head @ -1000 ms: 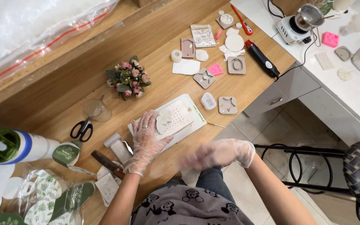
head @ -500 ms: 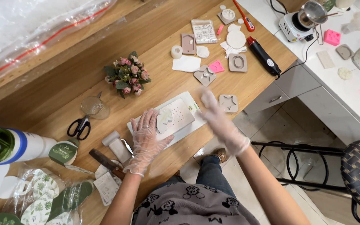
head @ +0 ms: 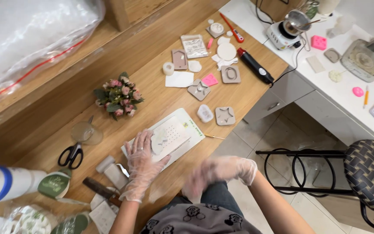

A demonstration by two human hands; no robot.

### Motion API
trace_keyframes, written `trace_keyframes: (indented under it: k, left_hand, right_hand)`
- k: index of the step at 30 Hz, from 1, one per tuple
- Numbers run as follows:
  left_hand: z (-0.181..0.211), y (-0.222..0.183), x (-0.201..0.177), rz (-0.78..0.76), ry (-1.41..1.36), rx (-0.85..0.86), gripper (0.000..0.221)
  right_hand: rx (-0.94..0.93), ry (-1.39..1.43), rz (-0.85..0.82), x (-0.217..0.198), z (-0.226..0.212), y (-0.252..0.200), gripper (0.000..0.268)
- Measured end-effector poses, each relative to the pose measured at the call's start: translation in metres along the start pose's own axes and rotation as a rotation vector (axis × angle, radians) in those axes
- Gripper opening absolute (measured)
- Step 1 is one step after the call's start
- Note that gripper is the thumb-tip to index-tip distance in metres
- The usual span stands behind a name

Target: Cleaning and preparing small wax decorative items using a lint roller on a workshop table.

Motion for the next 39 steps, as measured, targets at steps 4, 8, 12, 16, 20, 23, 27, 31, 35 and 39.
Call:
trace_keyframes:
  k: [4,8,12,16,20,23,27,31,35,39]
  left_hand:
    - [-0.007,-0.008,0.005,-0.017,0.038,-0.009,0.113]
    - [-0.014,-0.005,0.013,0.018,0.096,0.024,0.113]
    - [-0.015,-0.007,0.015,0.032,0.1,0.019,0.115]
    - [-0.016,-0.01,0.016,0.047,0.106,0.037,0.114]
    - [-0.016,-0.007,0.016,0.039,0.144,0.009,0.116]
    - [-0.022,-0.006,0.019,0.017,0.16,-0.038,0.13]
    - [-0.005,-0.016,-0.004,-0.07,0.133,-0.092,0.139]
    - [-0.025,-0.046,-0.012,-0.059,0.14,-0.309,0.152]
    - [-0.039,-0.077,-0.01,0.03,-0.034,-0.538,0.133]
    - [-0.017,-0.074,-0.002,0.422,-0.182,-0.589,0.13]
  right_hand:
    - [0.418,0.184,1.153,-0.045,0.087,-0.025,0.047]
    - [0.671,0.131,1.402,-0.07,0.165,-0.031,0.037]
    - [0.791,-0.258,1.344,-0.085,0.19,-0.018,0.041]
    - [0.766,-0.858,1.279,-0.103,0.245,0.008,0.026]
    - [0.688,-1.15,1.245,-0.124,0.272,0.022,0.013]
    - [0.693,-1.134,1.153,-0.124,0.26,0.016,0.007]
    - [0.734,-0.842,1.037,-0.12,0.237,-0.021,0.008]
    - [0.718,-0.618,1.007,-0.159,0.248,-0.072,0.015]
    - [0.688,-0.391,1.185,-0.212,0.18,-0.123,0.021]
    - [0.688,-0.39,1.148,-0.288,0.196,-0.102,0.032]
Point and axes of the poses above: each hand's wrist, its own y-axis towards the middle knuckle, its own x-axis out of the palm, z = x × y, the point moved 3 cm from there along y, towards the middle knuckle, and after that the axes turned 14 degrees about -y, right-handed, at the moved point
